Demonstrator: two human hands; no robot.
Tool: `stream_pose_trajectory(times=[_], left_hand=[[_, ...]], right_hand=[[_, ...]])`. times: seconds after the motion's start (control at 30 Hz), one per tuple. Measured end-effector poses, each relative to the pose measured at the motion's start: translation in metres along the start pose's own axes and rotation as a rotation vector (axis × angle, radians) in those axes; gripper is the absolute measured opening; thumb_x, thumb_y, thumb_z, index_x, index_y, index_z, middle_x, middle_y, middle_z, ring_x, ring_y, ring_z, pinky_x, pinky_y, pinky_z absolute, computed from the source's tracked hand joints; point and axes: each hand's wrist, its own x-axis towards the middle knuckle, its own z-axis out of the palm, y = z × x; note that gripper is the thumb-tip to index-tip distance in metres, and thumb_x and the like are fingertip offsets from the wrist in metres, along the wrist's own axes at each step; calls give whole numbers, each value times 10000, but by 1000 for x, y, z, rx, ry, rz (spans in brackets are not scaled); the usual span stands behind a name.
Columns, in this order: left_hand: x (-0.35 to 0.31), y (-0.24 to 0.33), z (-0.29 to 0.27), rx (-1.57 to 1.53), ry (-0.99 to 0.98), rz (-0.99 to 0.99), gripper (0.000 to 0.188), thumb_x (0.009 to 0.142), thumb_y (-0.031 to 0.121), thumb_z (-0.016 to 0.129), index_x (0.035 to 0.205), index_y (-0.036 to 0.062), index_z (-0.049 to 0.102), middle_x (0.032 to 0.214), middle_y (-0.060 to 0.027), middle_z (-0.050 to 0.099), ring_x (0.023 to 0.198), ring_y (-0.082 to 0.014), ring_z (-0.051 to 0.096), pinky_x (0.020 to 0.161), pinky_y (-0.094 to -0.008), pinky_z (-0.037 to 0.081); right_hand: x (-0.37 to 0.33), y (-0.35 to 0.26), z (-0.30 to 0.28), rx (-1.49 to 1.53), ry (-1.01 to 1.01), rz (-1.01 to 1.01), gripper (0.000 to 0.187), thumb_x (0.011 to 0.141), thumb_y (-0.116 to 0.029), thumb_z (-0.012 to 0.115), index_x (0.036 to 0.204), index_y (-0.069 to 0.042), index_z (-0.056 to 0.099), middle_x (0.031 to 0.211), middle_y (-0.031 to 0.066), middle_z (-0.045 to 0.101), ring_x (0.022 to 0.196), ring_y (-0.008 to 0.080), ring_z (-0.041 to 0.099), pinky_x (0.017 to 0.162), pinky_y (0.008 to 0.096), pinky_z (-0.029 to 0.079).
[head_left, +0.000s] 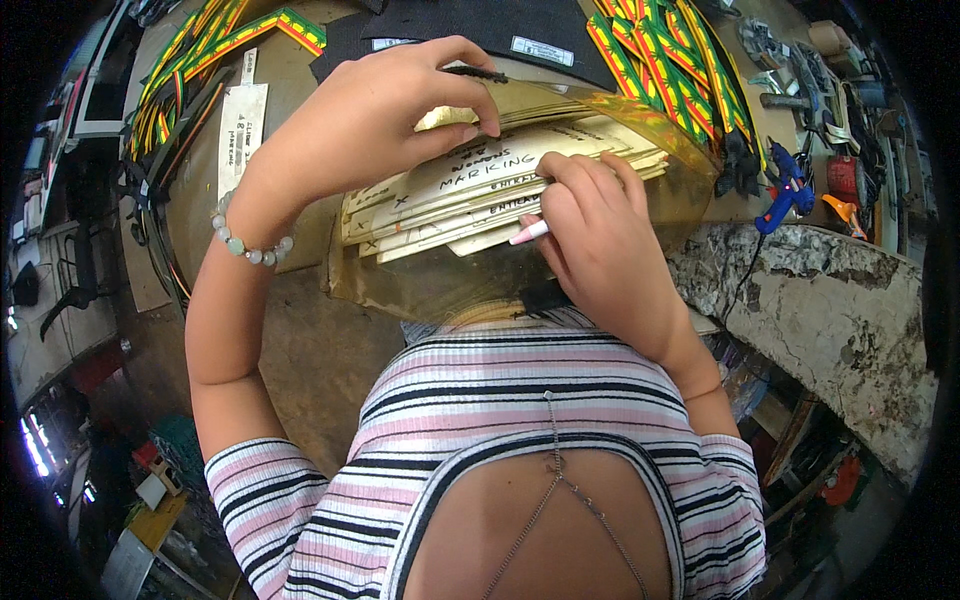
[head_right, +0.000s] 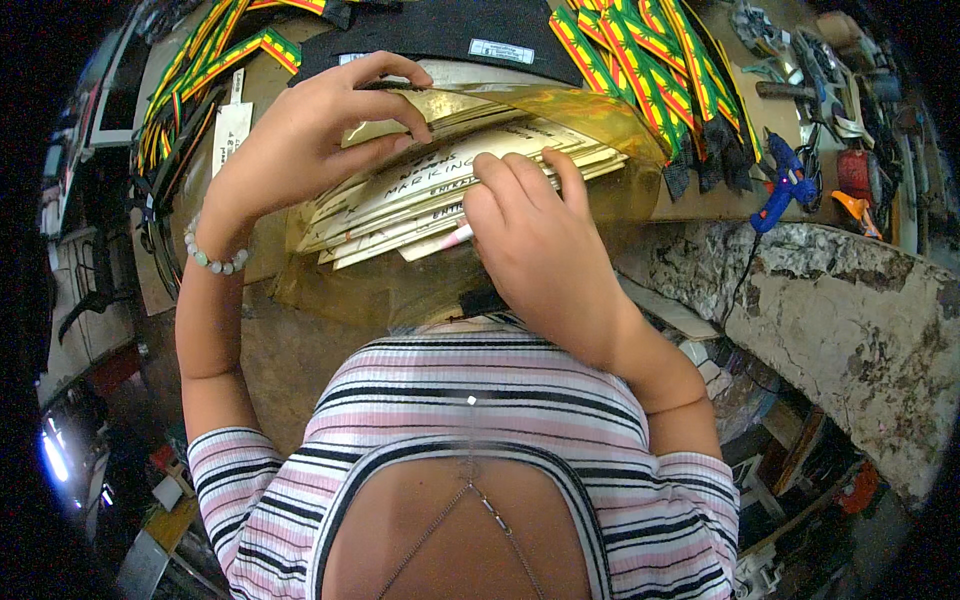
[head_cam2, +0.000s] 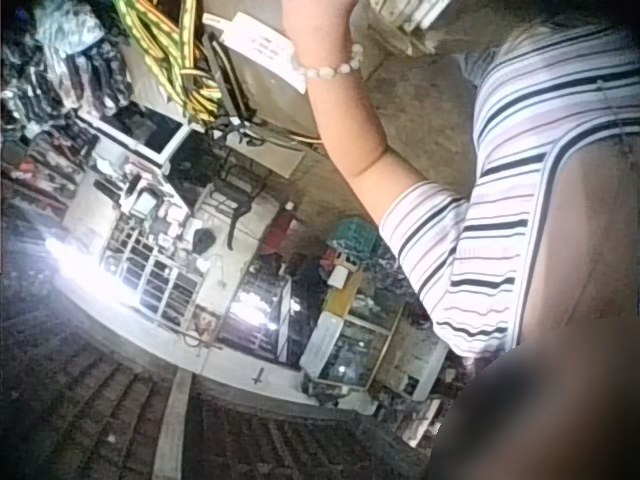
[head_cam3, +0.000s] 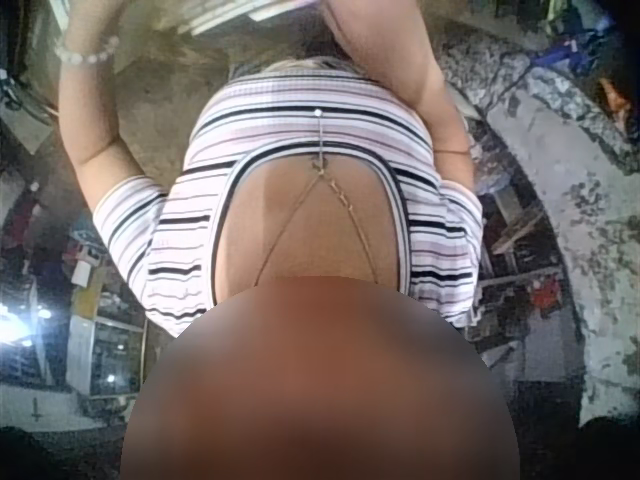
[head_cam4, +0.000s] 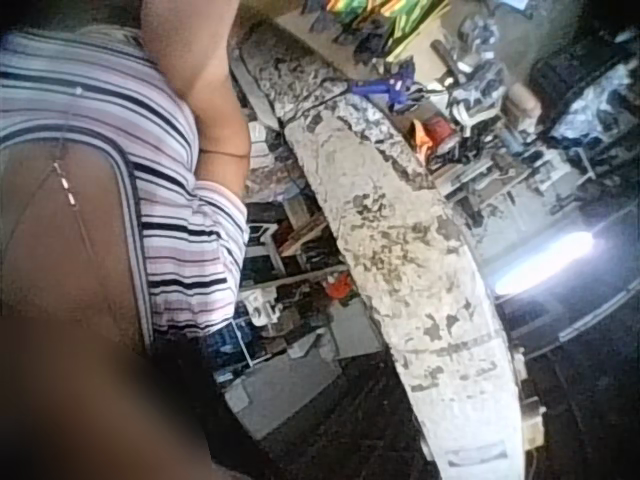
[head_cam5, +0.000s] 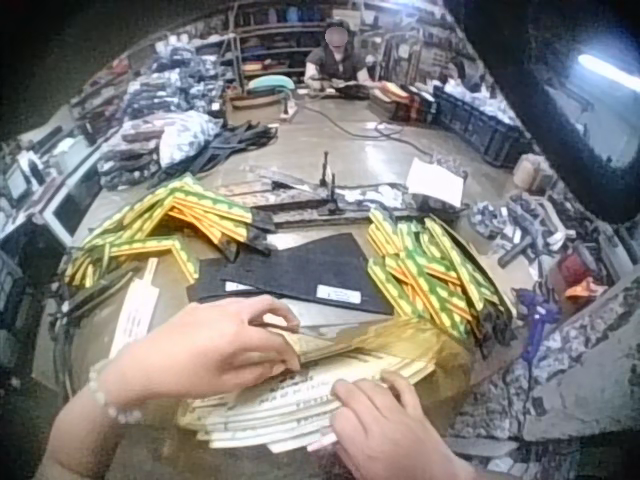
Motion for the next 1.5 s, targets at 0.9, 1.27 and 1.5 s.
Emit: stream_pose_trajectory(times=[0.9, 1.27, 1.5], left_hand=[[5, -23, -2, -230, -67, -60, 239, 842, 211, 760, 1069, 137, 774, 1226, -158, 638, 1012, -294, 638, 876, -373, 508], [5, -29, -2, -180, -91, -28, 201, 870, 171, 736, 1064, 131, 773, 1272, -118, 607, 1042, -227, 617, 819, -320, 504], [7, -7, -10, -27, -153, -105, 167, 847, 158, 760, 993, 78, 765, 1303, -111, 597, 1084, -225, 615, 818, -314, 509]], right_hand=[[2, 0, 5, 106, 75, 43, 313, 865, -212, 704, 1009, 17, 547, 1389, 197, 518, 1243, 379, 492, 1043, 476, 380], [0, 0, 4, 85, 96, -6, 313, 866, -219, 704, 961, 33, 545, 1344, 230, 550, 1233, 415, 522, 1084, 504, 391], [1, -1, 4, 83, 97, -19, 304, 866, -207, 705, 951, 36, 543, 1295, 238, 566, 1210, 416, 531, 1070, 498, 406]])
